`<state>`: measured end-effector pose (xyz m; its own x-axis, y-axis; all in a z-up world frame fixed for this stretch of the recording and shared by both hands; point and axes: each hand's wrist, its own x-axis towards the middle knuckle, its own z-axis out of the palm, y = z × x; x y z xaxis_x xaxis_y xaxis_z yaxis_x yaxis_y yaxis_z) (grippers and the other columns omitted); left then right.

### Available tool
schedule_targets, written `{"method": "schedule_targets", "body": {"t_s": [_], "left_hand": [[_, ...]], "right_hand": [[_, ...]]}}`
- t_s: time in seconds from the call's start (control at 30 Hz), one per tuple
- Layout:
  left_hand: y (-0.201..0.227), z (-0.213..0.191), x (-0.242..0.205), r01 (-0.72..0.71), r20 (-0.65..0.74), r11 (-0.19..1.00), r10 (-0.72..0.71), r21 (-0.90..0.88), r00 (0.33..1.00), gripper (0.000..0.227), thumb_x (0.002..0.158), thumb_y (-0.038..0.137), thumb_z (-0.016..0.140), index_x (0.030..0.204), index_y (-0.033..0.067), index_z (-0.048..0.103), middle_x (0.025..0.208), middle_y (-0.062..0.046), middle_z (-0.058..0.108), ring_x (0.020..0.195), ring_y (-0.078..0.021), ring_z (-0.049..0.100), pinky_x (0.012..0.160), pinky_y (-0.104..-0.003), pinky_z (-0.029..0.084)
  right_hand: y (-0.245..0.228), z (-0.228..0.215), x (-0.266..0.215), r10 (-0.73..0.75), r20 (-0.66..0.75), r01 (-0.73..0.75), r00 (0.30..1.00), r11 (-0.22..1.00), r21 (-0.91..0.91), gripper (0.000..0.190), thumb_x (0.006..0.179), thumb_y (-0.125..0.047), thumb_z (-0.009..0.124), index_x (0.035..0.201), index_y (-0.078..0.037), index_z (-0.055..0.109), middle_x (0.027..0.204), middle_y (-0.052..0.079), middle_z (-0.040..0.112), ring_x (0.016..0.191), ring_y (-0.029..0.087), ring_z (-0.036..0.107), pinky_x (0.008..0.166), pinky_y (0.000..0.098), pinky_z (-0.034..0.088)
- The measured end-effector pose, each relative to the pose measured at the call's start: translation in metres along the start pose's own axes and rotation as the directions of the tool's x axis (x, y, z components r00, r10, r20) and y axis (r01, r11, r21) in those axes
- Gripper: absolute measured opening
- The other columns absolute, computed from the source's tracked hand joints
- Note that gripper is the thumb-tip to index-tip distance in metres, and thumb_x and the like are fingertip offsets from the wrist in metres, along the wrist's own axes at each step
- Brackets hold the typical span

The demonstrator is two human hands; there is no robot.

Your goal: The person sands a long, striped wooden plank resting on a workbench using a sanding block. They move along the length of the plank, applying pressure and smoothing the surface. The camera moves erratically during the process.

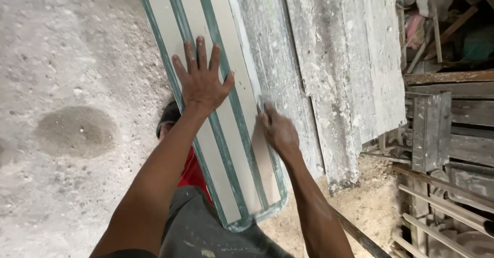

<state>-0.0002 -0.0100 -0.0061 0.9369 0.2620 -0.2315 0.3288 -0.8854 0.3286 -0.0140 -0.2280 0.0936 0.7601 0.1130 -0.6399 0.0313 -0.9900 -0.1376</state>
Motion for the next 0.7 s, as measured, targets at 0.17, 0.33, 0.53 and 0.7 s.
{"method": "schedule_targets", "body": {"t_s": [0.17,0.33,0.53,0.7], "left_hand": [[0.003,-0.002,-0.005,0.01,0.04,1.0,-0.01,-0.004,0.999,0.081,0.101,0.064,0.028,0.168,0.021,0.017,0.173,-0.018,0.001,0.157,-0.0466,-0.005,0.119,-0.076,-0.003],[0.004,0.008,-0.009,-0.019,-0.058,1.0,0.019,0.005,0.998,0.08,0.101,0.061,0.035,0.167,0.0178,0.024,0.172,-0.021,0.007,0.155,-0.0493,0.002,0.117,-0.079,0.004],[-0.012,0.022,0.006,-0.056,-0.237,0.997,0.068,0.055,0.969,0.079,0.098,0.064,0.04,0.163,0.0188,0.035,0.17,-0.022,0.017,0.154,-0.0494,0.01,0.113,-0.08,0.01],[-0.002,0.003,0.001,0.027,-0.023,0.999,-0.026,0.02,0.999,0.079,0.099,0.063,0.036,0.166,0.022,0.026,0.173,-0.018,0.009,0.157,-0.0463,0.003,0.117,-0.077,0.004]], "right_hand": [[0.029,0.023,-0.082,0.139,0.197,-0.153,0.971,0.986,0.061,0.058,0.102,-0.045,0.034,0.151,-0.016,0.047,0.107,0.038,0.068,0.105,0.06,0.063,0.087,0.0678,0.048],[-0.012,-0.006,-0.011,0.04,0.084,-0.046,0.996,0.996,0.071,0.054,0.103,-0.048,0.038,0.147,-0.02,0.052,0.107,0.034,0.07,0.106,0.055,0.065,0.09,0.0661,0.048],[-0.025,-0.012,0.017,0.001,0.043,-0.007,0.999,0.99,0.139,0.059,0.101,-0.055,0.039,0.149,-0.024,0.052,0.114,0.031,0.07,0.111,0.053,0.064,0.095,0.0639,0.048],[0.002,0.004,-0.037,0.149,0.175,-0.172,0.973,0.977,0.126,0.06,0.101,-0.048,0.036,0.152,-0.019,0.047,0.115,0.037,0.068,0.11,0.058,0.062,0.095,0.0647,0.048]]}}
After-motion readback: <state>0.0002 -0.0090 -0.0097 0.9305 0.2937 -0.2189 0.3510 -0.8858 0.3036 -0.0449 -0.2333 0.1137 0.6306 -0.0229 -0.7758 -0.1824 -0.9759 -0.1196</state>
